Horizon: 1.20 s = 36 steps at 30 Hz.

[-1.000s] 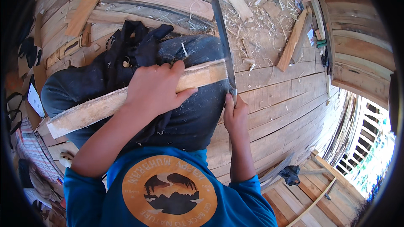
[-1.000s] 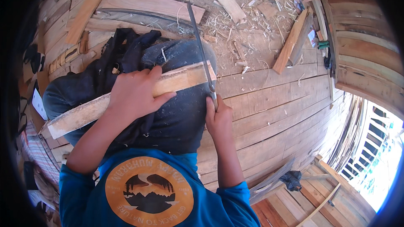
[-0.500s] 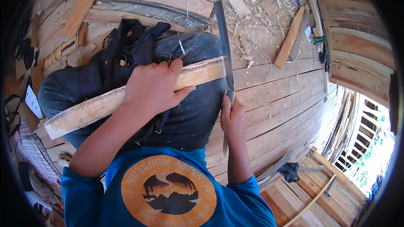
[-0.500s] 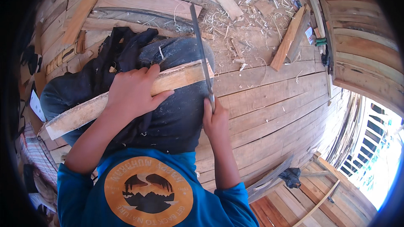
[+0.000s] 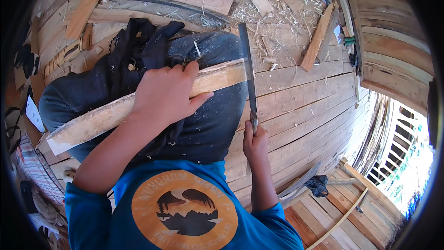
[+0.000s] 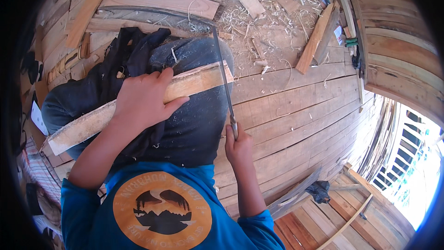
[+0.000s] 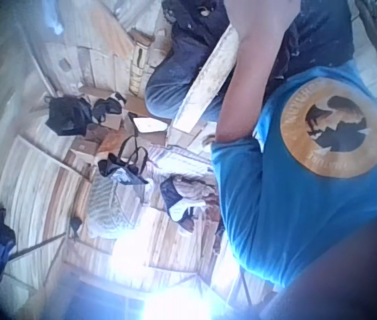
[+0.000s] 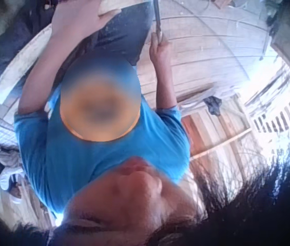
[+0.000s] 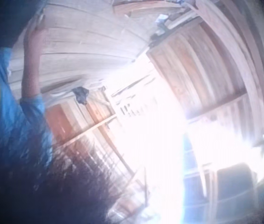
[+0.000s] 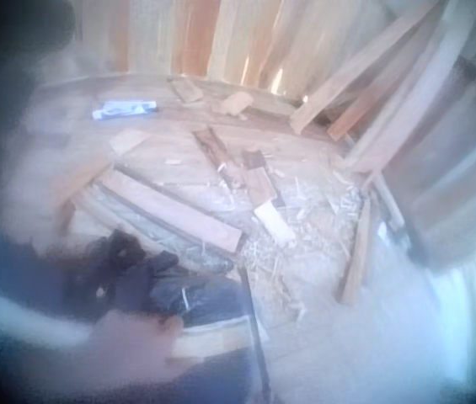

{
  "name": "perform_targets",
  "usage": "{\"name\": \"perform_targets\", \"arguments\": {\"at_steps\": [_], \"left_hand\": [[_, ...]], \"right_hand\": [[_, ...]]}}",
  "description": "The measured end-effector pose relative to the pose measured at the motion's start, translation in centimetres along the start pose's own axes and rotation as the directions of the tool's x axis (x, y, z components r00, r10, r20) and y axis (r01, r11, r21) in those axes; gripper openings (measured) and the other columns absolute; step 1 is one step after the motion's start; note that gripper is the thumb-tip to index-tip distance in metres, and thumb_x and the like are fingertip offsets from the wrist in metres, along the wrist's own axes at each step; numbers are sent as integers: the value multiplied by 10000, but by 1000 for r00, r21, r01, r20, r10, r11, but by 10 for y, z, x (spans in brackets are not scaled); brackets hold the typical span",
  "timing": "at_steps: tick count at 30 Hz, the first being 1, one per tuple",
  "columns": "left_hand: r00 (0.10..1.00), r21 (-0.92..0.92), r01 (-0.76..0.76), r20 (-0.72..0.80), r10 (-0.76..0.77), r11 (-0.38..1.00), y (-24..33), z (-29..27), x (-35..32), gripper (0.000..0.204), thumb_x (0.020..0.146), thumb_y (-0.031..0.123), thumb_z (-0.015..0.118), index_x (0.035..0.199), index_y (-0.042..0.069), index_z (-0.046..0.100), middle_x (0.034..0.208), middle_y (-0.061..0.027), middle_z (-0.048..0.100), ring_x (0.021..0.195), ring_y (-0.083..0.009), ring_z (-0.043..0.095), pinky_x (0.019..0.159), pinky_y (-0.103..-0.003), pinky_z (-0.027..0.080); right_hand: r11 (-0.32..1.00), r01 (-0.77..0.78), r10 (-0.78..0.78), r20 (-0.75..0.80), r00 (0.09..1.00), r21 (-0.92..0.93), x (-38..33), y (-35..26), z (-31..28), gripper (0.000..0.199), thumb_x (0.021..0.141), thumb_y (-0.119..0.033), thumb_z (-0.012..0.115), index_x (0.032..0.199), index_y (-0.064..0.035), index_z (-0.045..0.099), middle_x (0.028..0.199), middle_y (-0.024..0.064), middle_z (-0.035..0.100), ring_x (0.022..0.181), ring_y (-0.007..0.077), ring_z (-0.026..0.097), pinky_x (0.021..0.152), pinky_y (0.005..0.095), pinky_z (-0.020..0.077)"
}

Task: The person shapes a thin piece of wood by hand using a small saw to remove sections and refine the edge.

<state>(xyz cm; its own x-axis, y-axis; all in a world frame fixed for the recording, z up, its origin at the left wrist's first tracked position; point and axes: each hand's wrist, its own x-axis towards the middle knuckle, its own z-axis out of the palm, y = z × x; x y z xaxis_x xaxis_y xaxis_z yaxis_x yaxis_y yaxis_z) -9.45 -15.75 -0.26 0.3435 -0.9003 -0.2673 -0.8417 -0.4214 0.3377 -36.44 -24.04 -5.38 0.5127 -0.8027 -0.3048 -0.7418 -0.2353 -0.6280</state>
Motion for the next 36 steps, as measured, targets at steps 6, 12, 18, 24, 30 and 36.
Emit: {"name": "perform_targets", "arguments": {"at_steps": [6,12,18,24,30,36], "left_hand": [[994,-38,-64,-89,60,997,-3,9,1,521,808,541,673,970,54,583,736,-93,645,683,-262,680,600,-370,541],[999,-10,-53,13,53,999,2,11,-5,507,807,542,673,947,63,580,745,-82,649,692,-246,683,590,-366,539],[997,-33,-45,-64,43,998,-1,10,-1,498,801,547,676,900,73,558,734,-80,643,681,-248,679,579,-374,537],[998,-46,-37,-46,35,998,-3,9,-1,500,798,538,681,921,67,566,720,-78,629,673,-254,671,587,-372,537],[997,-51,-37,-69,33,998,-1,12,2,500,794,538,687,912,68,568,730,-82,638,682,-261,677,585,-370,536],[997,-45,-23,-80,19,999,2,7,1,498,795,534,689,921,66,571,743,-95,651,674,-268,681,595,-368,540]], "right_hand": [[991,82,-75,-66,995,105,47,-38,3,246,971,-206,577,875,17,616,604,202,552,522,327,584,507,389,427],[996,-90,91,29,995,-12,-2,-11,-14,243,957,-198,604,836,12,619,612,194,551,526,316,584,504,386,428],[999,-35,34,-38,999,-3,7,-10,3,322,963,-209,605,739,22,586,570,176,518,473,234,517,477,382,404],[999,-13,14,-22,1000,52,36,-22,6,335,969,-192,592,717,28,577,532,144,502,451,206,480,453,374,364],[997,-71,70,-17,997,-26,-12,21,-4,326,964,-171,591,710,34,570,528,156,494,450,215,464,458,374,364],[998,-18,20,-22,1000,56,31,-12,6,369,968,-188,582,677,37,553,532,181,491,454,254,458,469,396,369]]}}
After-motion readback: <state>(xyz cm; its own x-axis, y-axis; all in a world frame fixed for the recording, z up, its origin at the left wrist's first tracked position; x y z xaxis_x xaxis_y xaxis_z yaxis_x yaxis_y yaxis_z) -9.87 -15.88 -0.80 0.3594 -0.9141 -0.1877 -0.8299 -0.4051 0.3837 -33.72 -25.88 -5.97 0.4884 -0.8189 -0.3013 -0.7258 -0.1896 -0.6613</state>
